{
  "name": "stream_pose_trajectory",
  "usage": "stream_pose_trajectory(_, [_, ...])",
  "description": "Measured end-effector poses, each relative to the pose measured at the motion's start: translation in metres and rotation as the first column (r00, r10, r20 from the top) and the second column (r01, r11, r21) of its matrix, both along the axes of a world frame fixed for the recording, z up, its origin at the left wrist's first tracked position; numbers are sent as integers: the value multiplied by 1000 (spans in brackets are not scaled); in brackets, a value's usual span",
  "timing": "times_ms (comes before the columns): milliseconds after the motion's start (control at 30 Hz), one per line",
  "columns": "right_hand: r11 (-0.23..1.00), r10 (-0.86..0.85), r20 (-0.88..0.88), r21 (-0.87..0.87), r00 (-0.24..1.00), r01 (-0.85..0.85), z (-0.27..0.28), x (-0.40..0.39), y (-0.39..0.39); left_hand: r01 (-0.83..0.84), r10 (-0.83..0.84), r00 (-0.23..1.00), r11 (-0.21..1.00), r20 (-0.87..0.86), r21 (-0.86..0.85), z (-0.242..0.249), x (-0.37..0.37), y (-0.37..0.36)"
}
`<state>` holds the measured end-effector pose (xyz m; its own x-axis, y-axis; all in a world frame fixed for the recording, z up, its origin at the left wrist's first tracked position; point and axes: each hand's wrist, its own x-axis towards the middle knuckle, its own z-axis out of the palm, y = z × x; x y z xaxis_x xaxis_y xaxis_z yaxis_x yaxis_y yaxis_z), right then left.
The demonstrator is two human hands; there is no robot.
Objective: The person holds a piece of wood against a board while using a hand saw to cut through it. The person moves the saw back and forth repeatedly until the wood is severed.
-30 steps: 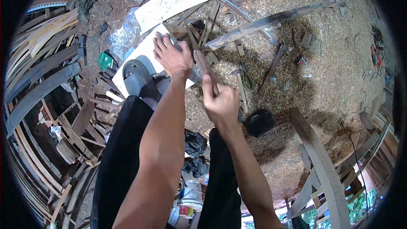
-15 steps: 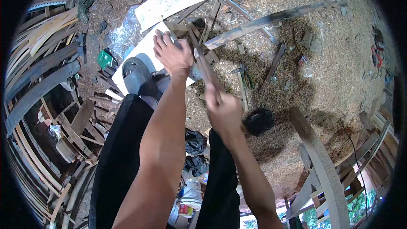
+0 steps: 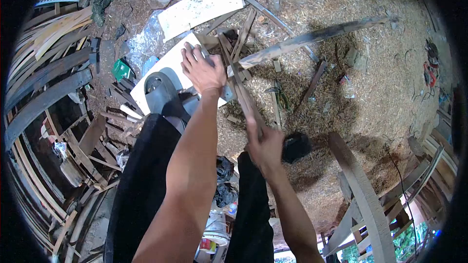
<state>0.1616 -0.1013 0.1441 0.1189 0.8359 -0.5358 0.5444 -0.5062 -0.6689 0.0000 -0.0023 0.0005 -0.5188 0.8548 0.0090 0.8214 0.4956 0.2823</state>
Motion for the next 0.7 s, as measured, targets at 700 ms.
stream_pose_trajectory(700, [998, 33, -65, -47, 997, -37, -16, -26, 59, 10, -11, 999, 1000, 34, 28, 2, -1, 0])
